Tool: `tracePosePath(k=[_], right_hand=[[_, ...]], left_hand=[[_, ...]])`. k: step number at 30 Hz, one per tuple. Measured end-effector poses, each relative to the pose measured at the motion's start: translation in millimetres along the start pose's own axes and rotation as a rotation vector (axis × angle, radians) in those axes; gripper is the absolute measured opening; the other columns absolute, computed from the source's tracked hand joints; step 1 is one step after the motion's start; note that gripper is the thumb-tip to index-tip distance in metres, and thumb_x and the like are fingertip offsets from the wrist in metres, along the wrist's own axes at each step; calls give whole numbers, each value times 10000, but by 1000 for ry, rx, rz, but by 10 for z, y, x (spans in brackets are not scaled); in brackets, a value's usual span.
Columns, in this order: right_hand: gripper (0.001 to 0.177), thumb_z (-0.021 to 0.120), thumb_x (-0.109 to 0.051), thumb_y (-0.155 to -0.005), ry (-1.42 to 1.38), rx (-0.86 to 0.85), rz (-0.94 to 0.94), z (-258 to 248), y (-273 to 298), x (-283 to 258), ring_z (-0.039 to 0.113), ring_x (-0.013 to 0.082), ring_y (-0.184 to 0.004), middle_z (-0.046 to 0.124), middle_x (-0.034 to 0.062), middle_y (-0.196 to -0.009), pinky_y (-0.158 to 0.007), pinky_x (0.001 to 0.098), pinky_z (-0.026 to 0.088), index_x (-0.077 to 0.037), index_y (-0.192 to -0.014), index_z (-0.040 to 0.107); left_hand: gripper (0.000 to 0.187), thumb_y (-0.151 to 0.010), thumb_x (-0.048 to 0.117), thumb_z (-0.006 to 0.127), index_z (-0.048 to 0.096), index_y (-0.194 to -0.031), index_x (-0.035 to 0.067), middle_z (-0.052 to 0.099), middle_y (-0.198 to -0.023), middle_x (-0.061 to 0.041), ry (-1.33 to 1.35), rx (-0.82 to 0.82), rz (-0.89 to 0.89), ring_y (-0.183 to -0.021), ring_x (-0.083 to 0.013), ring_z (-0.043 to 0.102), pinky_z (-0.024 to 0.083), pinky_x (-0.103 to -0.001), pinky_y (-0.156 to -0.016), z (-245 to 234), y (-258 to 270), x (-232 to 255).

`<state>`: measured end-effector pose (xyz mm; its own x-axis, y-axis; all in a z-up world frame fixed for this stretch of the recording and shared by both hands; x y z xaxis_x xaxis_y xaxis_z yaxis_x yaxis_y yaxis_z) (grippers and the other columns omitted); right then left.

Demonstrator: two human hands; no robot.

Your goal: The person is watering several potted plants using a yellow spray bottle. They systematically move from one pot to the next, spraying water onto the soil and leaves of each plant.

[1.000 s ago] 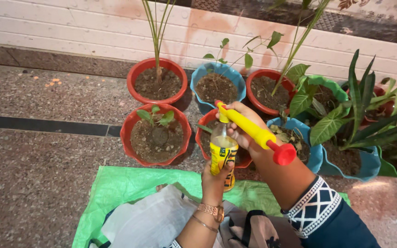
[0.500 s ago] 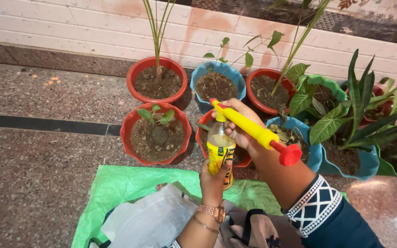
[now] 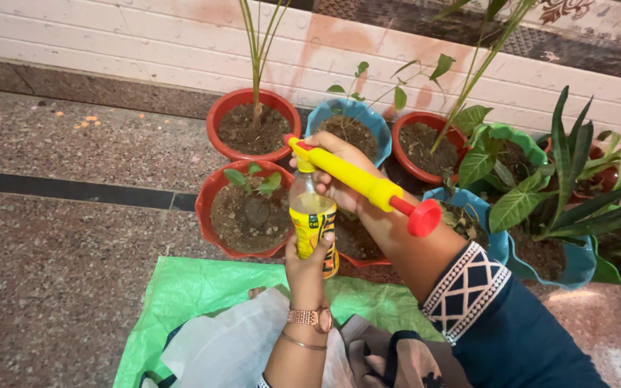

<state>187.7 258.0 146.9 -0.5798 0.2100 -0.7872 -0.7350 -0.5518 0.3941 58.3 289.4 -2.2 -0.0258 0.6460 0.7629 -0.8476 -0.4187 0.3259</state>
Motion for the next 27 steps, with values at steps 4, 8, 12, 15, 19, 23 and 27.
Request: tracePosePath(k=[4, 8, 12, 15, 19, 23, 27], right_hand=[[296, 620, -261, -941, -10, -12, 19, -3, -33, 45, 565, 75, -433, 732, 97, -895, -414, 239, 507, -31, -1125, 655], [287, 629, -235, -930, -48, -30, 28, -32, -41, 61, 579, 88, -436, 737, 101, -893, -423, 245, 533, -5, -1101, 649], [299, 620, -262, -918, -59, -17, 46, -82, -39, 79, 584, 88, -428, 734, 98, -882, -409, 243, 528, -23, -1093, 653], [289, 624, -247, -931, -62, -28, 46, -85, -27, 85, 585, 89, -442, 733, 100, -893, -423, 243, 530, -12, -1097, 649], [305, 623, -257, -915, -56, -15, 34, -106, -10, 89, 579, 85, -421, 741, 99, -879, -406, 239, 522, -27, -1111, 660], [308, 624, -248, -938, -59, -5, 36, -131, 9, 88, 584, 86, -435, 729, 103, -882, -414, 239, 520, -3, -1124, 635], [304, 599, -258, -931, -47, -58, 52, -115, 64, 139, 567, 77, -409, 747, 100, -881, -392, 221, 497, -31, -1124, 661]], left_hand=[[396, -788, 130, 834, 627, -1122, 79, 721, -935, -8, 18, 19, -90, -723, -90, 651, 522, -255, -579, -12, 22, -112], [390, -798, 120, 832, 633, -1128, 65, 728, -953, -7, 55, -13, -69, -749, -82, 669, 548, -245, -619, 27, 26, -112], [396, -794, 105, 827, 630, -1135, 64, 734, -969, -2, 71, -14, -65, -769, -75, 684, 563, -238, -645, 37, 35, -116], [396, -802, 116, 827, 631, -1140, 60, 727, -955, -12, 35, -21, -73, -745, -84, 664, 538, -248, -610, 52, 47, -133], [410, -792, 124, 836, 629, -1141, 62, 716, -932, -10, 47, -16, -57, -709, -92, 643, 515, -252, -570, 42, 65, -121], [406, -795, 126, 829, 623, -1141, 74, 721, -923, 7, 23, -10, -83, -704, -73, 651, 517, -233, -563, 57, 84, -146], [394, -824, 118, 834, 598, -1131, 44, 679, -880, -9, 96, -60, -26, -658, -80, 608, 484, -224, -524, 126, 173, -157]])
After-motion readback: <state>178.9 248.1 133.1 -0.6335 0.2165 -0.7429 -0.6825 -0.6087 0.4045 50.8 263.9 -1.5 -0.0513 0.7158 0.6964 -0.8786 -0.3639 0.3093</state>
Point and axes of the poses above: each hand's wrist, its own y-axis away from the middle knuckle, its own z-axis out of the palm, x = y × z, the point moved 10 cm from there along -y, towards the middle knuckle
